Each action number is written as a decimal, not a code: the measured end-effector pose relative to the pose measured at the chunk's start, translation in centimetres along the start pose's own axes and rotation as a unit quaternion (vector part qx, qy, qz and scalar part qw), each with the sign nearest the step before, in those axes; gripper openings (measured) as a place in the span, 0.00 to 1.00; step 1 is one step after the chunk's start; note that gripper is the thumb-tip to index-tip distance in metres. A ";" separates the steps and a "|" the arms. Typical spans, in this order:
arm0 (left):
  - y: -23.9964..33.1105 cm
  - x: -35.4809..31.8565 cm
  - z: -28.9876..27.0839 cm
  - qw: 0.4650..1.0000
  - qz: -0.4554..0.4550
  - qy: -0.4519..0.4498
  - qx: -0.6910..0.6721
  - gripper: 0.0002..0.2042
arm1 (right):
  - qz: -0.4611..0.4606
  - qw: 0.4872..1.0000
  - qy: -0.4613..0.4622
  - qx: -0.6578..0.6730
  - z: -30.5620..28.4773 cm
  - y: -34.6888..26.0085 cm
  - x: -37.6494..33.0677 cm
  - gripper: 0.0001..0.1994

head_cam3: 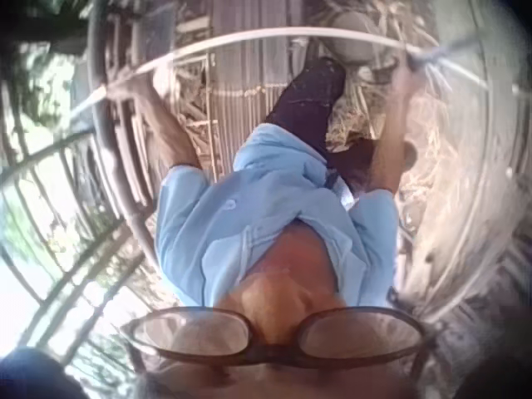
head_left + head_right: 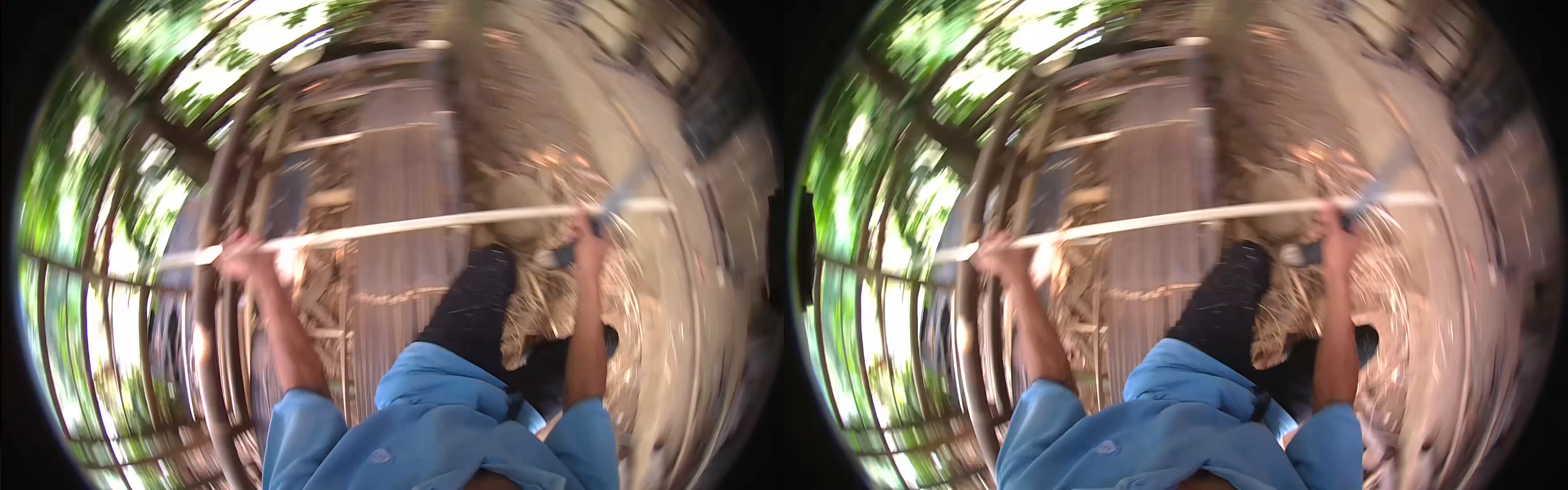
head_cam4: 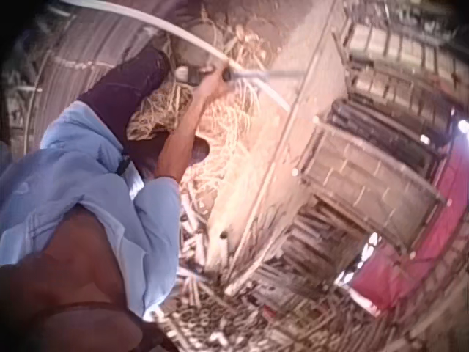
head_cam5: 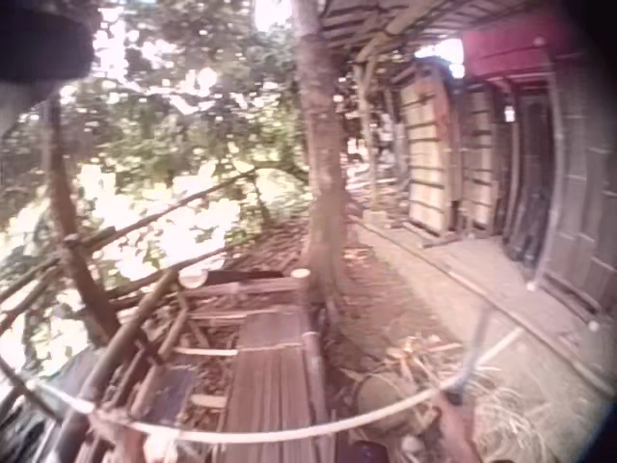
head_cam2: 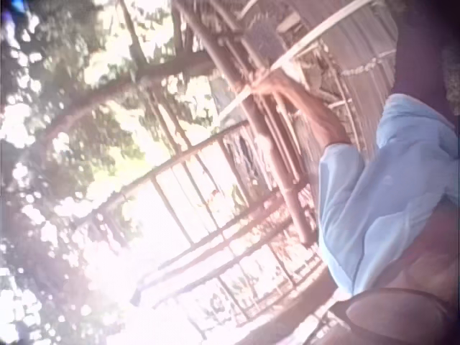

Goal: The person scrapes a long bamboo strip with a knife and later wipes the surface of a bamboo bench.

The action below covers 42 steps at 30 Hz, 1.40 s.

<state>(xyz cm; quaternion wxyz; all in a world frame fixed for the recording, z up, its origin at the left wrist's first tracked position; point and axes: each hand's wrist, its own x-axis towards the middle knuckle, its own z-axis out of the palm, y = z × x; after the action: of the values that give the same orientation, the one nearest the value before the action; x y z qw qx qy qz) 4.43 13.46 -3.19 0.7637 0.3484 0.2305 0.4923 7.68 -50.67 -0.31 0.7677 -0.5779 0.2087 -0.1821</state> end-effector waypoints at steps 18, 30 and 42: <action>7.4 -32.3 31.6 0.791 0.144 -0.558 -0.206 0.23 | -0.138 0.915 -0.106 -0.365 -9.2 0.3 -13.4 0.26; 7.3 -45.8 32.6 0.768 0.283 -0.547 -0.175 0.26 | -0.101 0.924 0.002 -0.370 -10.3 -5.0 -15.0 0.26; 7.7 -51.1 30.8 0.776 0.320 -0.495 -0.222 0.21 | -0.207 0.876 0.014 -0.436 -7.3 -6.7 -14.0 0.21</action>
<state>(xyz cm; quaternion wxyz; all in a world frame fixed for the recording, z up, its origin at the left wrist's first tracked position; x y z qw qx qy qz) 0.35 -40.47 23.20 0.6267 0.4183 -0.4205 0.5054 -8.30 -51.05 5.90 0.3795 -0.8815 0.1532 -0.2354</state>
